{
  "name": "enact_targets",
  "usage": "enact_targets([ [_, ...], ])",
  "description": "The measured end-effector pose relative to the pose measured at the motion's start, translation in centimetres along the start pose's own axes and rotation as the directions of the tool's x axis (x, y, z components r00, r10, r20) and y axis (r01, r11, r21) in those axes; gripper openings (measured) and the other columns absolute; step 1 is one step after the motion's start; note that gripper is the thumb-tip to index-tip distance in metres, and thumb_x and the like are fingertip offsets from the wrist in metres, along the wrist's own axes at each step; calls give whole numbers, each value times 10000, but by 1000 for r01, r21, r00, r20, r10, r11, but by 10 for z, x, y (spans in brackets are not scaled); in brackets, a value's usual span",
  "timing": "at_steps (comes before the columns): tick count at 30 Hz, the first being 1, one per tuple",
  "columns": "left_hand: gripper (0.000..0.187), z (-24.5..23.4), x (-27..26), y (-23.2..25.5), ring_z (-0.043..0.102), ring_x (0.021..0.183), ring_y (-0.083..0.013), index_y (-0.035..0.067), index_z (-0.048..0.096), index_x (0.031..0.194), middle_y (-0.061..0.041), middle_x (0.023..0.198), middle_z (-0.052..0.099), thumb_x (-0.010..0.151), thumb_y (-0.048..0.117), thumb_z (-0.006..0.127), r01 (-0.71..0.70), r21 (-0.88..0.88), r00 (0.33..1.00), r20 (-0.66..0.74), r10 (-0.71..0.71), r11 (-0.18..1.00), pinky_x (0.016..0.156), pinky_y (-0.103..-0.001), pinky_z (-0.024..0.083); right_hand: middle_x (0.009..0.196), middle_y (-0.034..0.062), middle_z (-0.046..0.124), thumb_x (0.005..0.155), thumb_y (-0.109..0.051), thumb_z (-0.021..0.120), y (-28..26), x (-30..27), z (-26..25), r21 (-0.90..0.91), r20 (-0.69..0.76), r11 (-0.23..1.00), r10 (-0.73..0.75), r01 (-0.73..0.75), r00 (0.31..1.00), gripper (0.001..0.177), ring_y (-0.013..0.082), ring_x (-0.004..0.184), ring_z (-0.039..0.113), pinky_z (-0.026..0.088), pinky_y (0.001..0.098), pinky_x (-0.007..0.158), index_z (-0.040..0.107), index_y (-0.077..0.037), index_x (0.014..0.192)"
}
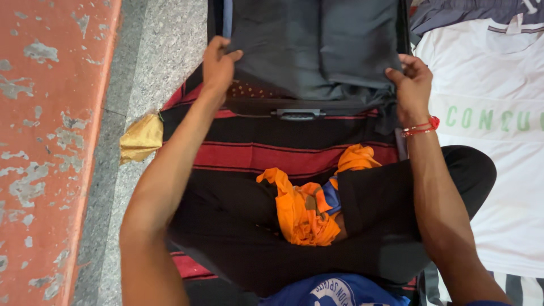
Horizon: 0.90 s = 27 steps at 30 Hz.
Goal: The person folds and places several items of clothing, such as a white t-shirt and dark trousers, into a suitcase while sitting on a floor mat.
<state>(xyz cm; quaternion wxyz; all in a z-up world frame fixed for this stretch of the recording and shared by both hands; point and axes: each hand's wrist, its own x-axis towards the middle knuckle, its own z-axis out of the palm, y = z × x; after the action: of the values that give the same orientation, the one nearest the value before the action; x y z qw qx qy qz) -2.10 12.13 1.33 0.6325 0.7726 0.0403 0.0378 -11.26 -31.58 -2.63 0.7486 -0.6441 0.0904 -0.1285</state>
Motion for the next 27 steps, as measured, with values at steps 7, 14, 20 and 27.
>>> enact_targets([
  [7,235,-49,-18,-13,613,1071,-204,108,585,1046,-50,1086,641,864,234,663,337,-244,919,293,-263,909,917,-423,484,1070,58,635,851,73,723,8,-3,4,-219,101,972,113,-89,988,484,139,952,639,539,252,820,566,-32,1297],
  [14,1155,-39,1,23,455,1484,-392,-80,360,1498,-238,1571,480,809,839,479,658,-381,673,684,-281,650,1186,-621,372,1073,86,586,846,-10,821,15,-3,-1,-600,178,789,-32,134,984,582,139,918,569,486,254,771,535,-48,1351],
  [20,1180,-24,27,19,504,1421,-375,-35,368,1556,-221,1603,447,773,836,509,727,-312,604,715,-353,612,1128,-586,427,1098,81,601,849,1,768,26,0,-3,-475,195,878,44,55,980,588,142,866,623,518,270,722,512,-58,1375],
  [27,662,4,39,13,657,1181,-344,143,329,1403,-191,1304,586,852,-62,632,376,-199,878,388,-280,905,931,-489,630,1096,97,631,861,-5,759,17,-5,4,-502,172,864,63,33,983,552,158,876,652,530,285,731,528,-61,1359],
])
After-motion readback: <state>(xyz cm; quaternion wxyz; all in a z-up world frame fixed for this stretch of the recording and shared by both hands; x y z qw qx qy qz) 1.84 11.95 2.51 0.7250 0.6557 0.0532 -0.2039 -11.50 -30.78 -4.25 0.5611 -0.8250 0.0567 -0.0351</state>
